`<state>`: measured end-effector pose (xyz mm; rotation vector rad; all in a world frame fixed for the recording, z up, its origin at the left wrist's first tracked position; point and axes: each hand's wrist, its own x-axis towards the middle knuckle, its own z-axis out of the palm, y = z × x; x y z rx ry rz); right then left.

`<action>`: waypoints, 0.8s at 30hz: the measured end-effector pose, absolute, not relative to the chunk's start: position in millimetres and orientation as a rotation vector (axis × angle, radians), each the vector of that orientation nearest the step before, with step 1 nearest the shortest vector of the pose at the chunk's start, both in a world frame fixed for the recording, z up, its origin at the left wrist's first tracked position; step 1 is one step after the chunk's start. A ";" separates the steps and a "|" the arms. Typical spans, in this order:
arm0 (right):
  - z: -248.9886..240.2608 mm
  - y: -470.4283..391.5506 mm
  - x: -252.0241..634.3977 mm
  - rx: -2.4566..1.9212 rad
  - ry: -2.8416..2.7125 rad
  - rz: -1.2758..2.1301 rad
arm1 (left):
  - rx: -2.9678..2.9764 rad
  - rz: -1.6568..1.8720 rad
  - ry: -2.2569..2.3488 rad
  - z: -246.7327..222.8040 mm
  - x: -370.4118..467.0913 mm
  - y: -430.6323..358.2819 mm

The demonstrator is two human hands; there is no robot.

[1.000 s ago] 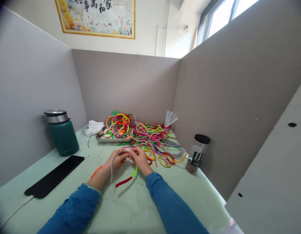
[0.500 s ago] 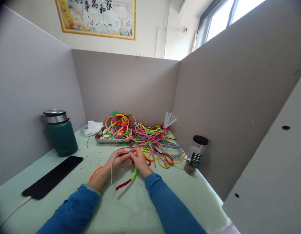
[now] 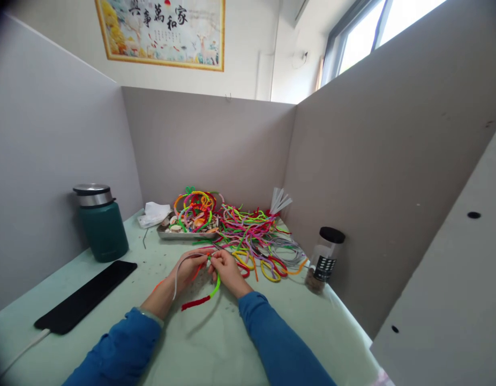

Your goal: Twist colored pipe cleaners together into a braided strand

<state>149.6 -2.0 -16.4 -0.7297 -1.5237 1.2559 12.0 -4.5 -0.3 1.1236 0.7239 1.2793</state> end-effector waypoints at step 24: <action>-16.0 -1.8 152.2 -0.730 -1.527 1.216 | 1.123 1.253 0.918 0.5 9.8 -3.9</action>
